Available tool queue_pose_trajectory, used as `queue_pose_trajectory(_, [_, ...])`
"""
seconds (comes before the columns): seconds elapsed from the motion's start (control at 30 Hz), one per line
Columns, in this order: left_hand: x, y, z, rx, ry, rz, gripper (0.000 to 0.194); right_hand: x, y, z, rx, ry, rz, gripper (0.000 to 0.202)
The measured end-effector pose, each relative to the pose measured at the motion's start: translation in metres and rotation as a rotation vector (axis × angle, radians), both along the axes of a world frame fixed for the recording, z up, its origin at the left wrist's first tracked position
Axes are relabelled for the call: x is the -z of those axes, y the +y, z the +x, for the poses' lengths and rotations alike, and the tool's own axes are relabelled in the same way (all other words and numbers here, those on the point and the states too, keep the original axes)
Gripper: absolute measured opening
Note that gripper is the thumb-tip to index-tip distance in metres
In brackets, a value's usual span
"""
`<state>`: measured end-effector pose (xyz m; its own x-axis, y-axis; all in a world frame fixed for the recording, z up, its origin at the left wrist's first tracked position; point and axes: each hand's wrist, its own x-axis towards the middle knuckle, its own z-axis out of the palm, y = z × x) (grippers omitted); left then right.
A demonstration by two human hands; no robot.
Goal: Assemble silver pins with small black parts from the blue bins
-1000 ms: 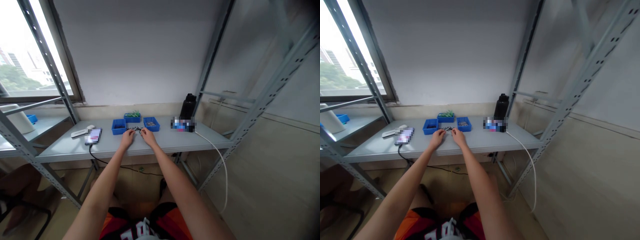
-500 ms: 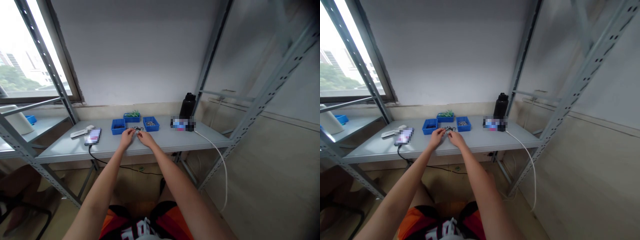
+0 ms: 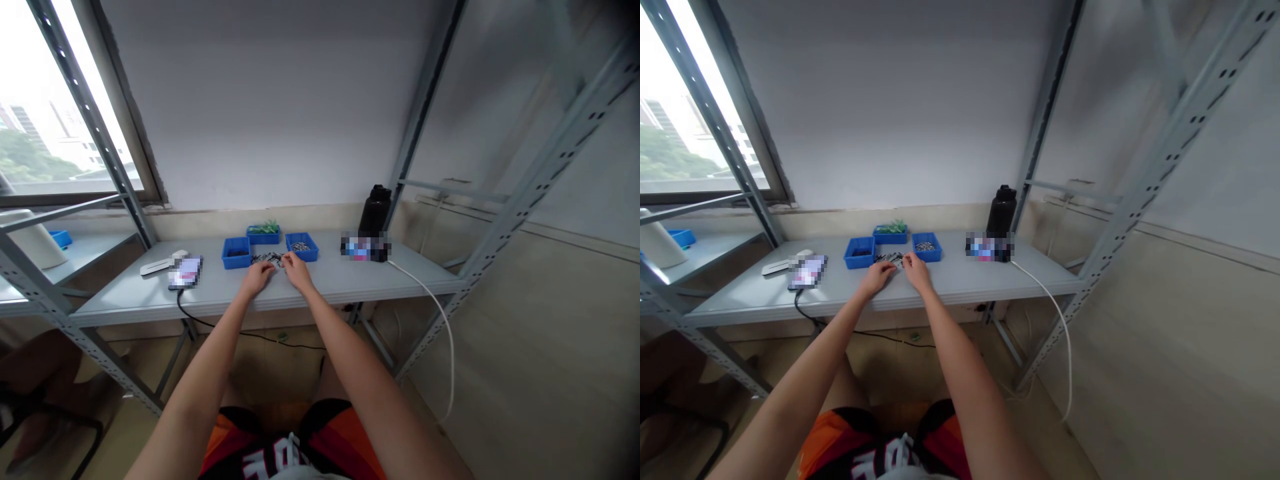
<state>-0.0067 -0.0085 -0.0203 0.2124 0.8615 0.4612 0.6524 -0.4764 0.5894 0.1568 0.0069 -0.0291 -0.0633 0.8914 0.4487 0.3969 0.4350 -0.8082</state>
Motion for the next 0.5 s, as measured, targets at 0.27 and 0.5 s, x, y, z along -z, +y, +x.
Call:
queue_pose_trajectory(0.27, [0.0045, 0.0043, -0.0012, -0.056, -0.010, 0.017, 0.019, -0.0006, -0.0012, -0.0001, 0.035, -0.101, 0.063, 0.015])
queue_pose_trajectory(0.5, [0.0016, 0.0029, -0.0057, -0.186, -0.218, 0.061, 0.020, -0.0013, -0.0075, -0.0048, -0.030, -0.380, 0.046, 0.017])
